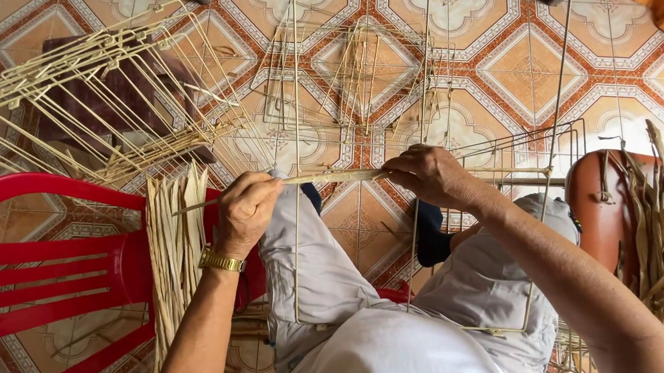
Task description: The person sits on the floor weaving thin rattan strips onto wire frame structures, bending and threading strips around the frame wires and using scissors to trim excess strip ends. Several finished wire-and-rattan frames lie on the floor nearby as the person works on a new frame.
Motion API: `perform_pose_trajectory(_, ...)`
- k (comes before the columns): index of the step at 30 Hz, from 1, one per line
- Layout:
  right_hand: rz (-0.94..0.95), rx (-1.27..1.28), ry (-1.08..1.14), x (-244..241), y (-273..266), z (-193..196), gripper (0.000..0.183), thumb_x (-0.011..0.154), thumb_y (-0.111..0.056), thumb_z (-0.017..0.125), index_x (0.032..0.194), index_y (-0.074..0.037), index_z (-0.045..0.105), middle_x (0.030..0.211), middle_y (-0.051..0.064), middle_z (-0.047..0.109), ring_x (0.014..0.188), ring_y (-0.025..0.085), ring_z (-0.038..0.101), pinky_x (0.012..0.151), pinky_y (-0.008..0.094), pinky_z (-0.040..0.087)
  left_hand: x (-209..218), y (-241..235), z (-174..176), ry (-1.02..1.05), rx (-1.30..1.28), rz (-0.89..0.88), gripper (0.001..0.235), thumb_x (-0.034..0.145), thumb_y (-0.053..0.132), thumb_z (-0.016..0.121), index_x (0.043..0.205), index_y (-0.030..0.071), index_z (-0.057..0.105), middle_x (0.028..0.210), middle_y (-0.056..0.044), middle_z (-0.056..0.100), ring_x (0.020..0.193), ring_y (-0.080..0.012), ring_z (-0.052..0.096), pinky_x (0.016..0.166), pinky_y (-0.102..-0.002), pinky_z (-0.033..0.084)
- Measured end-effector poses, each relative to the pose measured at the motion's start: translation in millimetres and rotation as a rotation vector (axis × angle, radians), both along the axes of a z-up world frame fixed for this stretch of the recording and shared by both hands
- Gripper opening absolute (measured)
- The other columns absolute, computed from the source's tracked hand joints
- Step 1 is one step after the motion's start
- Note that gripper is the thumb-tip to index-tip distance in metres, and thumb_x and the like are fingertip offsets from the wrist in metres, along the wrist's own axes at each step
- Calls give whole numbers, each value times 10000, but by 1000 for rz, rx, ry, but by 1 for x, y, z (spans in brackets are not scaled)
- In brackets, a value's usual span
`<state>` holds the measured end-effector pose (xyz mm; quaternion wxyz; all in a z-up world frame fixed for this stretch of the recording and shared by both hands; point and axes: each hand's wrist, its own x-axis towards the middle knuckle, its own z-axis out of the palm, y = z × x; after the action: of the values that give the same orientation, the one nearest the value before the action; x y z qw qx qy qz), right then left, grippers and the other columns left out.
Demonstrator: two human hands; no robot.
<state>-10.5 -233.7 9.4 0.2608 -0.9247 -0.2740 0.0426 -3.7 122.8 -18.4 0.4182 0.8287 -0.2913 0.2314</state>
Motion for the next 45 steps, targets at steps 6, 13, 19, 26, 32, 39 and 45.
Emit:
perform_pose_trajectory(6,52,38,47,-2,2,17,364,878,-286,706,1169,-68,707,929,108,739,893,273,663,826,411,560,-3,3,-13,91,-131,-34,100,893,18,784,965,36,717,966,-89,725,844,-178,722,661,-253,621)
perform_pose_trajectory(13,-18,73,-47,0,0,-14,231,992,-219,634,1130,-61,732,949,84,755,871,238,684,807,381,586,-1,1,-17,25,-147,11,120,890,16,792,986,41,726,988,-83,718,850,-184,714,669,-262,593)
perform_pose_trajectory(19,-37,7,-195,1,2,-33,197,993,-200,639,1049,-36,732,890,97,744,810,235,698,721,383,603,2,-13,3,-59,214,145,297,764,83,830,1040,83,721,1104,-95,736,1090,-278,645,988,-429,495)
perform_pose_trajectory(26,-67,1,-139,0,9,-22,177,991,-188,635,1016,-42,732,886,94,745,817,246,695,740,395,585,4,-114,29,-4,73,-35,477,825,165,843,1233,14,647,1140,-120,703,1082,-268,617,972,-412,469)
perform_pose_trajectory(32,-28,-10,-158,1,-2,-28,178,969,-182,645,1055,-54,733,945,81,750,867,256,699,791,389,586,-6,-138,-18,-26,203,-69,73,937,111,726,980,54,741,1064,-74,701,1038,-224,615,918,-364,491)
perform_pose_trajectory(39,51,51,-112,4,-8,-19,232,917,-191,673,1108,-78,742,982,76,766,836,259,708,759,388,588,-13,-130,17,-373,404,-72,133,933,130,658,952,25,736,1185,-86,655,1076,-226,585,879,-367,497)
perform_pose_trajectory(45,19,-34,-326,-4,6,-7,175,932,-249,722,1015,-99,758,804,57,726,692,225,672,618,377,559,-9,-118,-1,-322,333,-90,122,904,84,695,1010,36,734,1143,-86,650,999,-215,601,835,-358,520)
